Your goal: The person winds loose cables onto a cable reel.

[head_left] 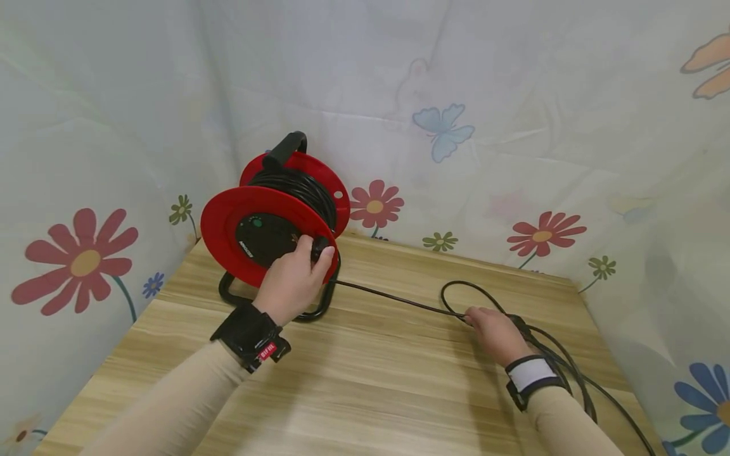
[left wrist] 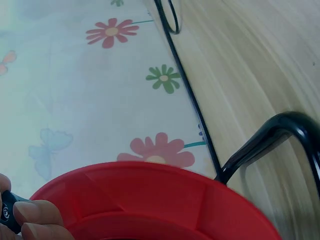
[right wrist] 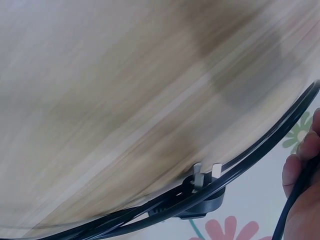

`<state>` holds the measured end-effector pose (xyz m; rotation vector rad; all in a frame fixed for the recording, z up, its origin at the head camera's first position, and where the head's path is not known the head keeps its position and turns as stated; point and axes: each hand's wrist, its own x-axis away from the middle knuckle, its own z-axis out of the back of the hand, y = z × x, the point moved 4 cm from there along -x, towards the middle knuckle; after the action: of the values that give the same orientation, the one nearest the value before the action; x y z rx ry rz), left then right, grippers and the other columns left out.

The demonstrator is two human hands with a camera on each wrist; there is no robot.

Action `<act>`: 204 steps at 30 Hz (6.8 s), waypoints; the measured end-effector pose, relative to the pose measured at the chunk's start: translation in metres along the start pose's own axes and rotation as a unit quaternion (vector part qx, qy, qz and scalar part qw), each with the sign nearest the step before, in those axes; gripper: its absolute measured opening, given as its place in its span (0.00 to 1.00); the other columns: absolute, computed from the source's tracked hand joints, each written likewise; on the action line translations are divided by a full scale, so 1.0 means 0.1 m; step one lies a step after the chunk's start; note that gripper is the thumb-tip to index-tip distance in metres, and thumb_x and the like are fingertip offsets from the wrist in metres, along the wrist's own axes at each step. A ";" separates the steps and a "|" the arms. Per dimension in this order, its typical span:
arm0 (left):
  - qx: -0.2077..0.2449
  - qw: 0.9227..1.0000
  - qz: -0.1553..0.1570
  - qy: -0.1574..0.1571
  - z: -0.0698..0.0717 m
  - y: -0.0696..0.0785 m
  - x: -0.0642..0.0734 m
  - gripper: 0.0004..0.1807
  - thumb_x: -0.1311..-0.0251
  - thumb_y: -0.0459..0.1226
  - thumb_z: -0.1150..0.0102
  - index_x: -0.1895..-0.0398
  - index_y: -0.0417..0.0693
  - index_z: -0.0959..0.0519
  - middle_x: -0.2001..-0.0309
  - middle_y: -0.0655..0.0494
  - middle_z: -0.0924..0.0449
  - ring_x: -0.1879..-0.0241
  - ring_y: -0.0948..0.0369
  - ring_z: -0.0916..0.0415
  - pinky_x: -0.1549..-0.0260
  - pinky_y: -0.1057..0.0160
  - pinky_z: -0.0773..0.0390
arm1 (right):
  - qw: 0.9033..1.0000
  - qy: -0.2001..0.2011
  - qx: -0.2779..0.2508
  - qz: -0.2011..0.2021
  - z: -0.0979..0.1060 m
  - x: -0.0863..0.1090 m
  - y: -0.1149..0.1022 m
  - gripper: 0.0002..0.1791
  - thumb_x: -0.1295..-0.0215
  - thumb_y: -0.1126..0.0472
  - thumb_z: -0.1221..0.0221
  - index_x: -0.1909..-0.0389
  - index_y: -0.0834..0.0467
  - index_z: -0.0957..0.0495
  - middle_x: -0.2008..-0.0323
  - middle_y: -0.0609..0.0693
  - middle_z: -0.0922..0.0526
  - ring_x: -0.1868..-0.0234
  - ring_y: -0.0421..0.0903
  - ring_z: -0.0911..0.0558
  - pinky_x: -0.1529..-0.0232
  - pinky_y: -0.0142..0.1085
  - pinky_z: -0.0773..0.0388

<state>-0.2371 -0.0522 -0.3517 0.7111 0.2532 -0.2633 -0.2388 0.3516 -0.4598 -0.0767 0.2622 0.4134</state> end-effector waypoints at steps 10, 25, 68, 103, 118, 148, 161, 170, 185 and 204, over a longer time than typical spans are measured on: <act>-0.033 0.999 -0.005 -0.003 -0.19 -0.04 0.08 0.21 0.31 0.51 0.57 0.59 0.40 0.33 0.85 0.52 0.29 0.87 0.59 0.32 0.89 0.64 0.34 | 1.000 0.006 0.001 0.005 -0.02 -0.12 -0.18 0.04 0.34 0.61 0.43 0.69 0.55 0.23 0.75 0.50 0.17 0.72 0.47 0.20 0.71 0.47 0.22; -0.030 0.999 0.013 -0.015 -0.31 -0.11 0.14 0.18 0.31 0.49 0.57 0.66 0.43 0.33 0.87 0.54 0.33 0.88 0.60 0.34 0.89 0.66 0.41 | 1.000 -0.016 -0.026 -0.005 -0.13 -0.22 -0.30 0.04 0.33 0.63 0.45 0.67 0.57 0.23 0.70 0.53 0.15 0.65 0.50 0.18 0.65 0.49 0.19; 0.012 0.994 0.076 -0.078 -0.65 -0.80 0.35 0.22 0.30 0.51 0.62 0.63 0.40 0.30 0.80 0.51 0.29 0.79 0.56 0.29 0.82 0.61 0.31 | 0.999 -0.012 -0.048 0.010 -0.40 -0.61 -0.82 0.05 0.31 0.59 0.46 0.65 0.54 0.23 0.70 0.50 0.17 0.66 0.47 0.19 0.65 0.47 0.20; 0.052 0.986 0.107 -0.116 -0.43 -1.36 0.44 0.22 0.28 0.51 0.64 0.71 0.43 0.33 0.80 0.54 0.38 0.83 0.58 0.38 0.83 0.62 0.37 | 0.995 -0.067 -0.074 0.000 -0.59 -0.93 -1.35 0.09 0.28 0.56 0.50 0.62 0.53 0.22 0.68 0.48 0.17 0.66 0.43 0.20 0.63 0.44 0.20; 0.062 0.985 0.125 -0.099 -0.16 -1.49 0.45 0.25 0.27 0.50 0.64 0.75 0.41 0.33 0.82 0.53 0.38 0.83 0.56 0.39 0.83 0.62 0.38 | 0.993 -0.081 -0.083 0.014 -0.58 -1.10 -1.61 0.10 0.28 0.55 0.51 0.63 0.53 0.22 0.68 0.49 0.17 0.65 0.43 0.19 0.61 0.43 0.20; 0.105 0.977 0.184 -0.016 0.15 -1.66 0.46 0.29 0.29 0.55 0.69 0.76 0.42 0.33 0.84 0.56 0.36 0.85 0.57 0.39 0.87 0.61 0.39 | 0.992 -0.080 -0.101 0.007 -0.60 -1.27 -1.86 0.10 0.27 0.56 0.52 0.65 0.54 0.24 0.73 0.48 0.21 0.69 0.42 0.22 0.64 0.43 0.21; 0.101 0.979 0.173 -0.022 0.19 -1.68 0.47 0.30 0.28 0.56 0.71 0.74 0.40 0.33 0.84 0.56 0.36 0.86 0.58 0.41 0.86 0.61 0.41 | 0.982 -0.084 -0.148 -0.086 -0.16 -0.49 -0.82 0.15 0.27 0.53 0.53 0.68 0.57 0.25 0.76 0.50 0.23 0.78 0.42 0.29 0.75 0.39 0.30; 0.099 0.979 0.179 -0.022 0.20 -1.67 0.47 0.30 0.29 0.56 0.71 0.72 0.39 0.33 0.82 0.53 0.33 0.86 0.57 0.41 0.87 0.61 0.41 | 0.992 -0.065 -0.089 -0.066 0.22 0.00 -0.24 0.11 0.30 0.55 0.48 0.72 0.53 0.28 0.83 0.44 0.34 0.83 0.39 0.36 0.80 0.35 0.37; 0.107 0.977 0.184 -0.037 0.17 -1.68 0.51 0.31 0.29 0.57 0.71 0.71 0.39 0.33 0.83 0.55 0.36 0.86 0.58 0.41 0.87 0.62 0.41 | 0.998 -0.035 -0.012 -0.050 0.30 0.33 0.17 0.03 0.33 0.60 0.44 0.65 0.56 0.25 0.80 0.46 0.25 0.79 0.40 0.30 0.77 0.39 0.29; 0.107 0.976 0.187 -0.018 0.18 -1.70 0.49 0.35 0.30 0.58 0.69 0.59 0.34 0.26 0.76 0.49 0.29 0.80 0.57 0.37 0.82 0.60 0.38 | 0.998 -0.034 -0.008 -0.052 0.21 0.32 0.10 0.07 0.32 0.59 0.46 0.69 0.55 0.28 0.83 0.44 0.32 0.83 0.39 0.34 0.81 0.36 0.34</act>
<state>-0.2429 -0.1949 -0.4572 0.9506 0.0523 0.0585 -0.2094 0.3754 -0.4486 -0.0904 0.1862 0.3148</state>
